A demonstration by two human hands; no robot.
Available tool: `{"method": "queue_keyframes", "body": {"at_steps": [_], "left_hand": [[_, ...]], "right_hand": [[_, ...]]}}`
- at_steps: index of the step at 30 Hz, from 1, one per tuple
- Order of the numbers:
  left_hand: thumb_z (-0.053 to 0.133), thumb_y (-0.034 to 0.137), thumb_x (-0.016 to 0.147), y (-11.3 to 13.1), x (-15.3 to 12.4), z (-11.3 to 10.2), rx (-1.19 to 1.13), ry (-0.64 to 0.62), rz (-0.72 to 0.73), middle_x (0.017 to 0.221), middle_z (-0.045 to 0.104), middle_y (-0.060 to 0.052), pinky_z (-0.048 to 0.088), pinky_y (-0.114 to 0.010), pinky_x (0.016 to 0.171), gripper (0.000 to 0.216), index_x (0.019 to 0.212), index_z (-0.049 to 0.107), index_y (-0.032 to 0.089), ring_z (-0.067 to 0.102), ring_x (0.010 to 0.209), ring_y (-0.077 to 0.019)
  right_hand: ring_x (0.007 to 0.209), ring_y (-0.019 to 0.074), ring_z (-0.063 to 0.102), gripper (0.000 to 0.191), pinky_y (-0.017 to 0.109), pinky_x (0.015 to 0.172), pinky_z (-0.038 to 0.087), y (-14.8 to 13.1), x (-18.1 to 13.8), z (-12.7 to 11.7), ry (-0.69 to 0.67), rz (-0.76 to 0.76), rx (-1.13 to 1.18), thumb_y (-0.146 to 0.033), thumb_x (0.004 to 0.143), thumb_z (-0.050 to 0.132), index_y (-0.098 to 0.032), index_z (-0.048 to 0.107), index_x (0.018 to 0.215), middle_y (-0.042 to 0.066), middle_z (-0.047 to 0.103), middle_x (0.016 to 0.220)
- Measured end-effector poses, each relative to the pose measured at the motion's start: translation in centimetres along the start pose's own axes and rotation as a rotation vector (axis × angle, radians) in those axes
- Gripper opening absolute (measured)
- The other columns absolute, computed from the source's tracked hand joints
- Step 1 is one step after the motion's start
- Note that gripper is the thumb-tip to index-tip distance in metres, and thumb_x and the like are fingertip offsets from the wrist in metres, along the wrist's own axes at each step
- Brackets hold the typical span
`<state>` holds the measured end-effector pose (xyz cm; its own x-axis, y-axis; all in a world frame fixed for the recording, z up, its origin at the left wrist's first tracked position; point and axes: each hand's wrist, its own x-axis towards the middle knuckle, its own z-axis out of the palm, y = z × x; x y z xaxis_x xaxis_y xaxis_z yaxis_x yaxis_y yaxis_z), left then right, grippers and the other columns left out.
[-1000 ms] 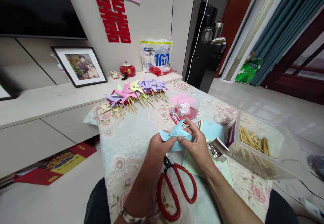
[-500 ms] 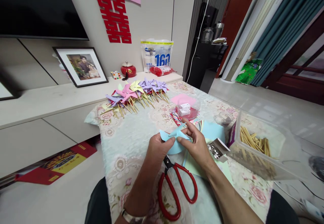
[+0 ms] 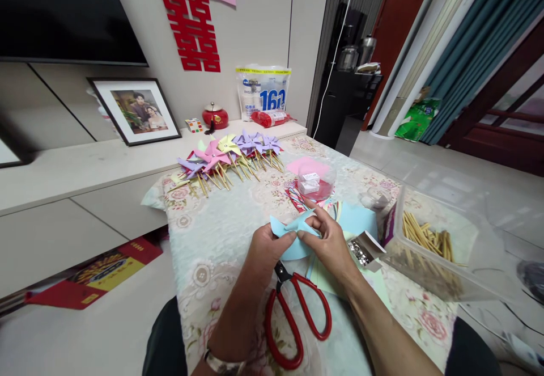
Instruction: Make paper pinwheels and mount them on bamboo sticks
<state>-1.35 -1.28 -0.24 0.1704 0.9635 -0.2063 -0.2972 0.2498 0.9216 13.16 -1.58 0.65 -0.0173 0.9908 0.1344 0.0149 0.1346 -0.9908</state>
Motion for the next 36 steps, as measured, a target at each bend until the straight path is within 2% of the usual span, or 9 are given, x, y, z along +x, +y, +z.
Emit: {"method": "queue_keyframes", "body": {"at_steps": [5, 9, 11, 13, 16, 19, 26, 31, 36], "left_hand": [[0.08, 0.029, 0.068, -0.2, 0.2, -0.6, -0.099, -0.046, 0.021, 0.08, 0.075, -0.007, 0.051, -0.03, 0.071, 0.036, 0.097, 0.073, 0.01, 0.066, 0.071, -0.0195], [0.079, 0.027, 0.068, 0.3, 0.2, -0.9, -0.173, -0.053, -0.009, 0.076, 0.074, -0.006, 0.049, -0.028, 0.065, 0.029, 0.091, 0.072, 0.011, 0.064, 0.065, -0.0173], [0.079, 0.027, 0.068, 0.6, 0.1, -0.8, -0.214, -0.066, -0.02, 0.075, 0.074, -0.005, 0.049, -0.027, 0.064, 0.023, 0.085, 0.071, 0.013, 0.064, 0.064, -0.0164], [0.079, 0.026, 0.067, 0.8, 0.0, -0.8, -0.241, -0.065, -0.022, 0.075, 0.074, -0.004, 0.049, -0.026, 0.065, 0.021, 0.081, 0.07, 0.014, 0.065, 0.064, -0.0165], [0.08, 0.027, 0.065, 1.1, 0.0, -0.9, -0.262, -0.06, -0.03, 0.076, 0.075, -0.004, 0.05, -0.027, 0.067, 0.025, 0.085, 0.071, 0.015, 0.067, 0.07, -0.0192], [0.081, 0.029, 0.063, 1.2, 0.0, -0.9, -0.244, -0.048, -0.037, 0.077, 0.075, -0.005, 0.05, -0.029, 0.068, 0.029, 0.086, 0.071, 0.014, 0.068, 0.072, -0.0213], [0.08, 0.029, 0.063, 1.2, -0.2, -0.8, -0.197, -0.033, -0.024, 0.073, 0.073, -0.006, 0.051, -0.03, 0.067, 0.024, 0.079, 0.071, 0.013, 0.065, 0.068, -0.0206], [0.08, 0.029, 0.062, 0.5, 0.3, -1.2, -0.151, -0.015, -0.024, 0.071, 0.071, -0.005, 0.047, -0.026, 0.06, 0.027, 0.079, 0.07, 0.011, 0.058, 0.061, -0.0151], [0.078, 0.029, 0.066, -0.4, 0.7, -1.6, -0.079, 0.008, -0.007, 0.068, 0.067, -0.002, 0.042, -0.024, 0.055, 0.028, 0.083, 0.069, 0.01, 0.052, 0.056, -0.012]], "right_hand": [[0.075, 0.0174, 0.063, 0.053, 0.029, 0.068, 0.048, 0.2, 0.5, -1.1, -0.141, 0.119, 0.197, -0.03, 0.072, 0.078, -0.019, 0.064, 0.122, 0.001, 0.067, 0.084], [0.072, 0.0143, 0.064, 0.048, 0.029, 0.07, 0.049, 0.8, 0.8, -2.0, -0.179, 0.118, 0.272, -0.03, 0.073, 0.081, -0.022, 0.069, 0.119, 0.001, 0.071, 0.082], [0.083, 0.0164, 0.067, 0.044, 0.032, 0.079, 0.051, 1.0, 0.8, -2.1, -0.195, 0.081, 0.251, -0.029, 0.076, 0.079, -0.026, 0.07, 0.119, 0.003, 0.074, 0.095], [0.105, 0.0211, 0.065, 0.041, 0.038, 0.092, 0.05, 0.9, 0.7, -2.2, -0.203, 0.013, 0.177, -0.027, 0.078, 0.078, -0.03, 0.072, 0.118, 0.005, 0.071, 0.115], [0.132, 0.0263, 0.05, 0.034, 0.045, 0.107, 0.042, 0.5, 0.5, -2.3, -0.235, -0.126, 0.036, -0.025, 0.081, 0.076, -0.033, 0.074, 0.114, 0.005, 0.058, 0.14], [0.141, 0.0272, 0.04, 0.027, 0.048, 0.116, 0.032, 0.0, 0.4, -2.7, -0.288, -0.212, -0.076, -0.024, 0.086, 0.072, -0.033, 0.075, 0.111, 0.002, 0.046, 0.151], [0.145, 0.0288, 0.034, 0.018, 0.049, 0.12, 0.024, -0.3, 0.3, -3.5, -0.411, -0.24, -0.269, -0.029, 0.093, 0.064, -0.032, 0.077, 0.105, 0.0, 0.036, 0.158], [0.145, 0.0288, 0.033, 0.014, 0.048, 0.12, 0.023, -0.2, 0.3, -3.5, -0.423, -0.221, -0.305, -0.035, 0.09, 0.068, -0.031, 0.078, 0.099, 0.002, 0.037, 0.156], [0.143, 0.0283, 0.036, 0.016, 0.048, 0.118, 0.025, -0.3, 0.3, -3.2, -0.397, -0.22, -0.38, -0.037, 0.092, 0.064, -0.027, 0.076, 0.094, 0.006, 0.045, 0.15]]}}
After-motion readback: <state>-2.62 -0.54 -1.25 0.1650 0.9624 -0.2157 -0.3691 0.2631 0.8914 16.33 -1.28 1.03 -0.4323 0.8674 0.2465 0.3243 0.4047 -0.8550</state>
